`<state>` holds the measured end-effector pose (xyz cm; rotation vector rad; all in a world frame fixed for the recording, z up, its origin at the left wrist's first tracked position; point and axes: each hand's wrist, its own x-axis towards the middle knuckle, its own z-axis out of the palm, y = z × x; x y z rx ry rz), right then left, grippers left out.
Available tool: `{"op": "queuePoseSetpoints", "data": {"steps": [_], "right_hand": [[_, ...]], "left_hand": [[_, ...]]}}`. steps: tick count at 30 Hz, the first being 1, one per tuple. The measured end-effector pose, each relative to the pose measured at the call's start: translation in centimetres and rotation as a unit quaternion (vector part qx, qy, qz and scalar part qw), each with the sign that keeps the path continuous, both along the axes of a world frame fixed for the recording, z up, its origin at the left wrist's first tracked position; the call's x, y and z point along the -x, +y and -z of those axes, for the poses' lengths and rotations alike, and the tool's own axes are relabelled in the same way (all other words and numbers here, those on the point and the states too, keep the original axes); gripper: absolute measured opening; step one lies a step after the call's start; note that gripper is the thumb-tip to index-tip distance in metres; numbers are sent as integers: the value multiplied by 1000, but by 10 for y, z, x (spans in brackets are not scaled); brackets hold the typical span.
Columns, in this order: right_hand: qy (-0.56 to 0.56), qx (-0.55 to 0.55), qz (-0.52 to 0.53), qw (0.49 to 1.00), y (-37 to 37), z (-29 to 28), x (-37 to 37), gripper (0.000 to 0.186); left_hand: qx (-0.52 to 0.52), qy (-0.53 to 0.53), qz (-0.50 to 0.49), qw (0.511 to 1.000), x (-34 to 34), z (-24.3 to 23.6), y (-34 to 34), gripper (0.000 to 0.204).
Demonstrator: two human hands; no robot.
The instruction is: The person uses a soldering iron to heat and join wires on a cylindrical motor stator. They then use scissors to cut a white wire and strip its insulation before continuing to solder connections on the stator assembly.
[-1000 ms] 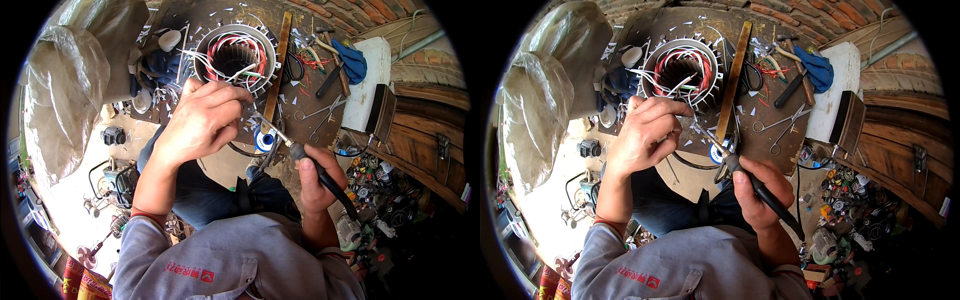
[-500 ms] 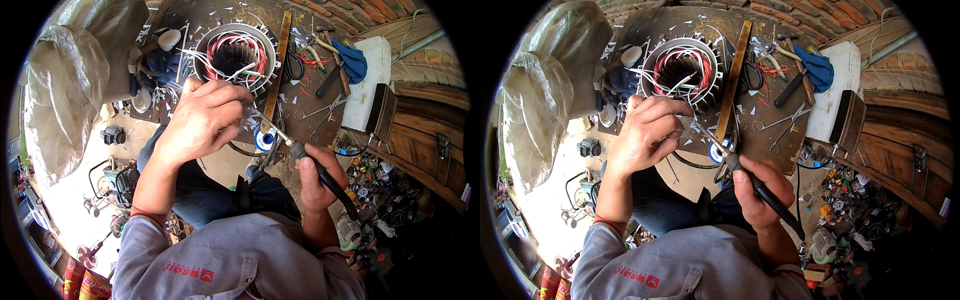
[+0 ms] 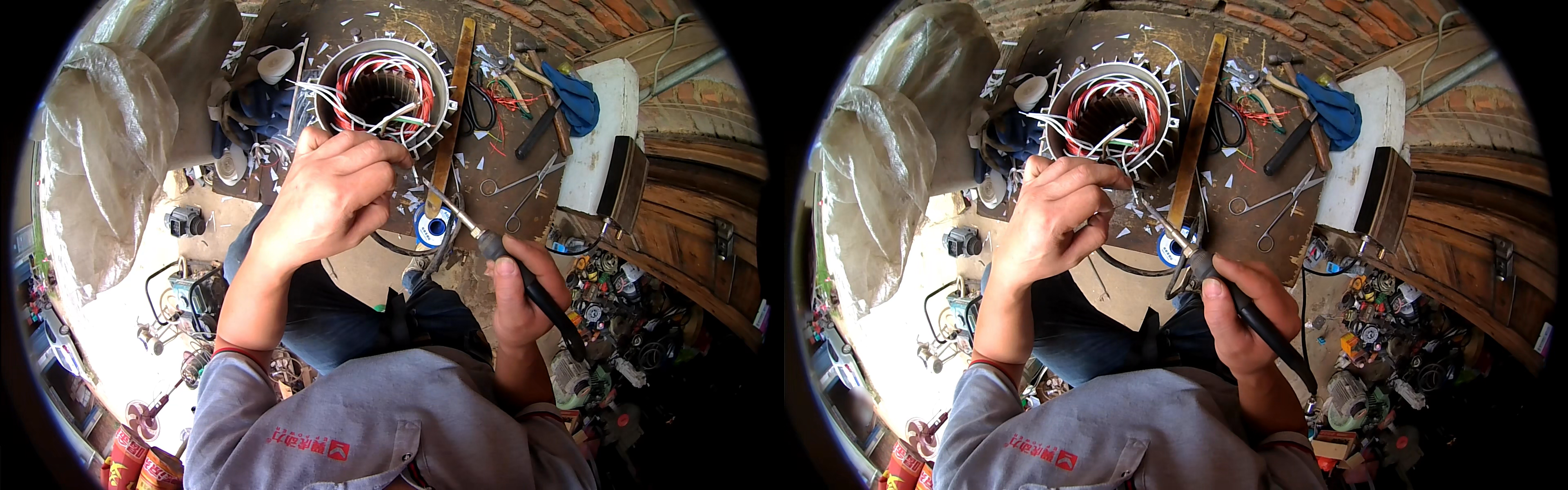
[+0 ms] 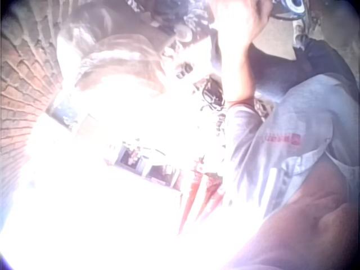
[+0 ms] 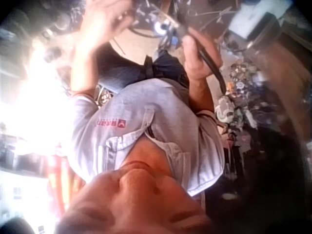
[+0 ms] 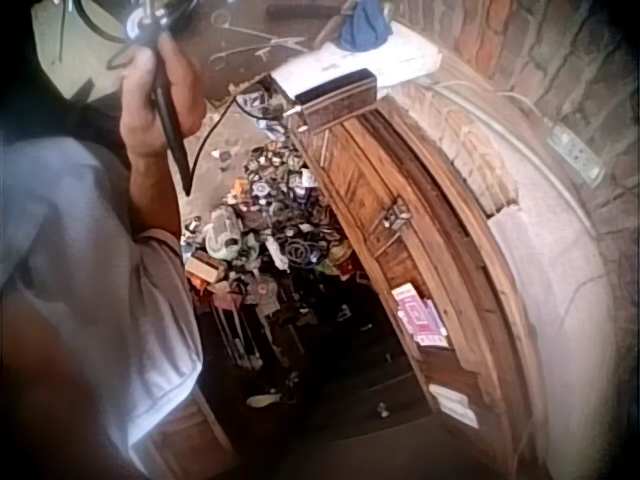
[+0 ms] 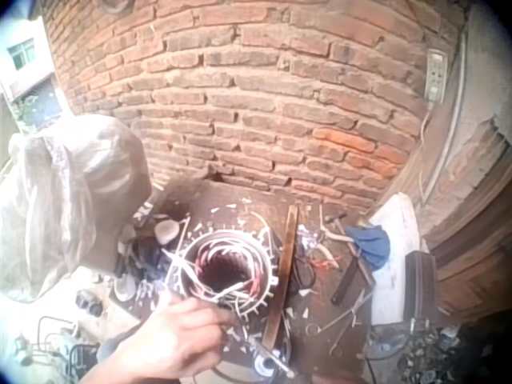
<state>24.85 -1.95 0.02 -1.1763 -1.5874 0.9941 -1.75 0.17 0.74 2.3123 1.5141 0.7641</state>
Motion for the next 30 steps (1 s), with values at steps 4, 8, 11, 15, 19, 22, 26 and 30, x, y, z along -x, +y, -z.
{"op": "queuePoseSetpoints", "data": {"steps": [4,8,11,15,19,22,26,30], "right_hand": [[-2,-3,-5,1000,1,2,1,22],[-2,-5,-11,1000,1,3,2,22],[-3,-4,-12,1000,1,3,2,22],[0,-7,-6,1000,2,2,3,21],[12,-5,-8,1000,3,5,3,22],[19,8,-6,1000,3,7,3,22],[114,103,35,988,0,12,5,21],[191,153,43,969,3,15,5,21]], "left_hand": [[-2,-4,0,1000,-1,0,1,15],[-7,-5,-3,1000,-2,0,0,14],[-8,-4,-4,1000,-2,0,0,14],[-2,-5,-3,1000,-1,-1,0,14],[0,0,-1,1000,-2,-2,0,14],[4,-1,-1,1000,-1,-2,0,14],[6,-3,1,1000,-1,-2,0,14],[8,-3,3,1000,0,-3,1,15]]}}
